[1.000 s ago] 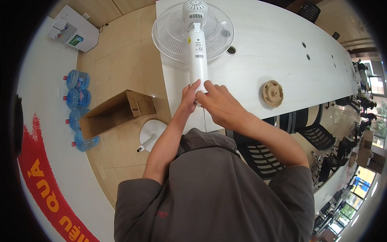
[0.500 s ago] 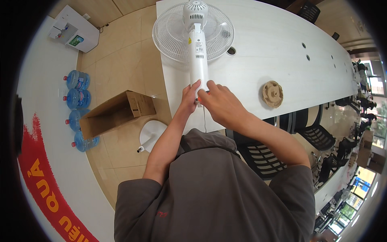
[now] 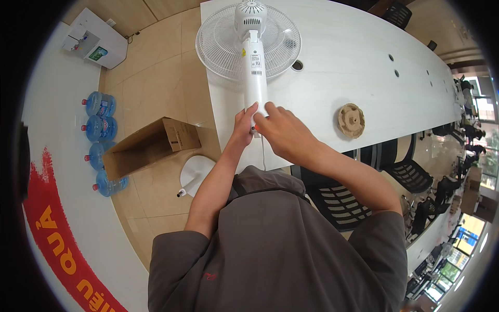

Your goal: Unscrew the neck of a standing fan using a screwdriver in an office setting.

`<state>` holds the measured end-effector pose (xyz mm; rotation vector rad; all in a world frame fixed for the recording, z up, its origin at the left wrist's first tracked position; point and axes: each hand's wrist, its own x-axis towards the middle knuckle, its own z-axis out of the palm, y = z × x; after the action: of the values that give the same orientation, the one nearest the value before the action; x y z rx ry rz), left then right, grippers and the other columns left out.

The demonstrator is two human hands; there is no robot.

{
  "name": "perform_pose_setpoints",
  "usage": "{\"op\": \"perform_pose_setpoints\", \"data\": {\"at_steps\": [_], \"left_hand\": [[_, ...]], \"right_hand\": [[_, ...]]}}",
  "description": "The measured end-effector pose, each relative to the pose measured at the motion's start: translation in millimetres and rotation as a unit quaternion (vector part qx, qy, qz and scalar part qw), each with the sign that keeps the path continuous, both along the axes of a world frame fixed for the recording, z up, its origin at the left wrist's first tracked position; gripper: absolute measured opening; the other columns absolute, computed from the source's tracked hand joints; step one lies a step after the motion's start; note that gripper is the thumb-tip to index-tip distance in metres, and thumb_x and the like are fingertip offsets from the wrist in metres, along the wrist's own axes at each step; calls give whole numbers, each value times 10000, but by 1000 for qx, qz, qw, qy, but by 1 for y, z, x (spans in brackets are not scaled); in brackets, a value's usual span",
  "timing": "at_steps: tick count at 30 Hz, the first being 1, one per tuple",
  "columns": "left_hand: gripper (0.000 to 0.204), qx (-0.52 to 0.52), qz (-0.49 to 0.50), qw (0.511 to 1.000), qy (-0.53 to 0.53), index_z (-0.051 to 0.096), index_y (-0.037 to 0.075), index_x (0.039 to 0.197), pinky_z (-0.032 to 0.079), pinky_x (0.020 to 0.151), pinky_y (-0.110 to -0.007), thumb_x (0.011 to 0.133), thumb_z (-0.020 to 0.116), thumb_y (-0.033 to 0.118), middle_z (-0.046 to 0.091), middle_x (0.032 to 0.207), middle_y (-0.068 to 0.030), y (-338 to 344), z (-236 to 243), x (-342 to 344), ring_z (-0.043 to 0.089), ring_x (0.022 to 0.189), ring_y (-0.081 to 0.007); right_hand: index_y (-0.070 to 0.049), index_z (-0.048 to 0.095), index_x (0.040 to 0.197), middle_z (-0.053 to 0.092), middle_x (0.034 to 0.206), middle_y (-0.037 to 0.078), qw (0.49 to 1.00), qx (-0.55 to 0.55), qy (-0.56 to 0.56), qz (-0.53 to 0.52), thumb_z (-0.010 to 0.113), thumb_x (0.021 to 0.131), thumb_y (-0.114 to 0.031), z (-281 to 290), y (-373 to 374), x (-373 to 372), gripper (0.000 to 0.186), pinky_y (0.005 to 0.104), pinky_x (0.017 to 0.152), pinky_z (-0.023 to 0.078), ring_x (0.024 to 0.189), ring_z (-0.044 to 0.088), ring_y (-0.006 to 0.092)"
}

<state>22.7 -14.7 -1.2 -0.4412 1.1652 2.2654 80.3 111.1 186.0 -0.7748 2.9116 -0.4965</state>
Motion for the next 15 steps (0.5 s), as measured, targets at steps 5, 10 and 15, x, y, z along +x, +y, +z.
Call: {"op": "perform_pose_setpoints", "data": {"at_steps": [5,10,15], "left_hand": [[334,-5,-4,1000,4,625,22,1083,530,653,-282,896,702,288,629,928,-31,-2,-4,0,623,791,-119],[342,8,-4,1000,13,624,20,1090,534,659,-285,895,704,289,631,935,-32,-1,-2,0,626,799,-123],[347,-6,-11,1000,-2,630,17,1093,529,648,-288,892,706,289,636,940,-33,-1,-4,-1,625,788,-121]], "right_hand": [[3,499,1090,525,998,191,994,-58,44,84,701,839,-131,2,7,-4,350,426,727,487,811,581,348],[7,494,1143,518,1088,179,982,-14,-130,-139,702,869,-141,22,-10,1,374,410,745,512,897,618,342],[-2,501,1076,509,1021,195,999,-22,-28,-17,698,850,-116,-3,1,2,321,433,705,504,809,601,355]]}}
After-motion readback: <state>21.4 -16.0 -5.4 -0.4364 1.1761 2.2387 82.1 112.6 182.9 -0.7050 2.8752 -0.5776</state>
